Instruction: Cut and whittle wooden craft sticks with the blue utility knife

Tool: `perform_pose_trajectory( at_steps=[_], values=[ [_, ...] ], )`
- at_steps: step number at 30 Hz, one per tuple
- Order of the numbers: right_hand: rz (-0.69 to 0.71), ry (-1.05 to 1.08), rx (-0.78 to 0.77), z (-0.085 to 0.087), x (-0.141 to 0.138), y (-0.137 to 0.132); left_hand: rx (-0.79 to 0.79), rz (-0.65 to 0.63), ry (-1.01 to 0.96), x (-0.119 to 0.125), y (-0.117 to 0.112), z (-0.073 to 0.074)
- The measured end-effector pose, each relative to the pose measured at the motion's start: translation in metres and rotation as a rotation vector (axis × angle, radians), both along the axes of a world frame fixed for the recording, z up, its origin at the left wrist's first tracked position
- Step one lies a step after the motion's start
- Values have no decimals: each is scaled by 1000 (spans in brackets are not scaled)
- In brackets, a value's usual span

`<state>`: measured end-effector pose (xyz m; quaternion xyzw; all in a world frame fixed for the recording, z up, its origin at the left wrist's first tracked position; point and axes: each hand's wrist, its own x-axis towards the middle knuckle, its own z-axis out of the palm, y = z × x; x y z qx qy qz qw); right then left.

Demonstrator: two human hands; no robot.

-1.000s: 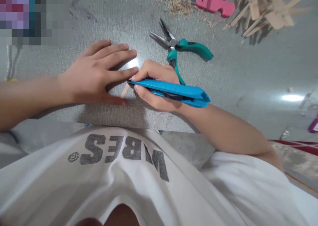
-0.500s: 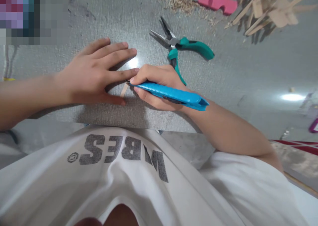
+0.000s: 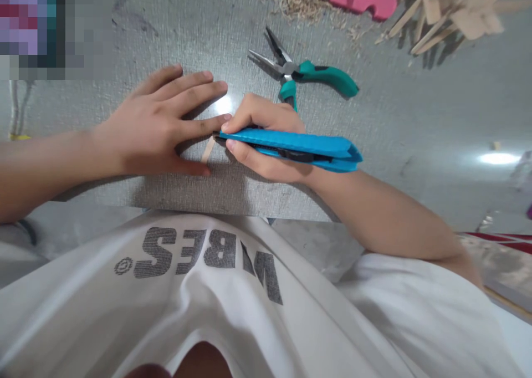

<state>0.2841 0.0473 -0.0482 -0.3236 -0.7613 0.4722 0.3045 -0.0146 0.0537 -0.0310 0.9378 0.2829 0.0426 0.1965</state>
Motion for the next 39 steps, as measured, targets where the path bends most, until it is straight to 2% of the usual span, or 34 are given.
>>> perform_pose_trajectory(
  at_steps=[5,9,16,19,25,33,39],
  values=[
    [52,-32,84,2,-1,-1,-101,13,-129,-2,5,-13],
    [46,-49,154,6,-1,-2,-142,51,-207,-3,3,-11],
    [62,-8,217,6,-3,-2,-98,26,-44,1,2,-2],
    [51,13,250,6,-5,-3,-106,32,-38,1,3,-1],
    [70,-14,183,8,-5,-2,-106,36,-216,-4,2,-4],
    [78,-14,184,11,-5,-1,49,-6,-47,-7,0,-9],
    [1,23,101,6,-2,-3,-92,60,-129,-2,2,-11]
  ],
)
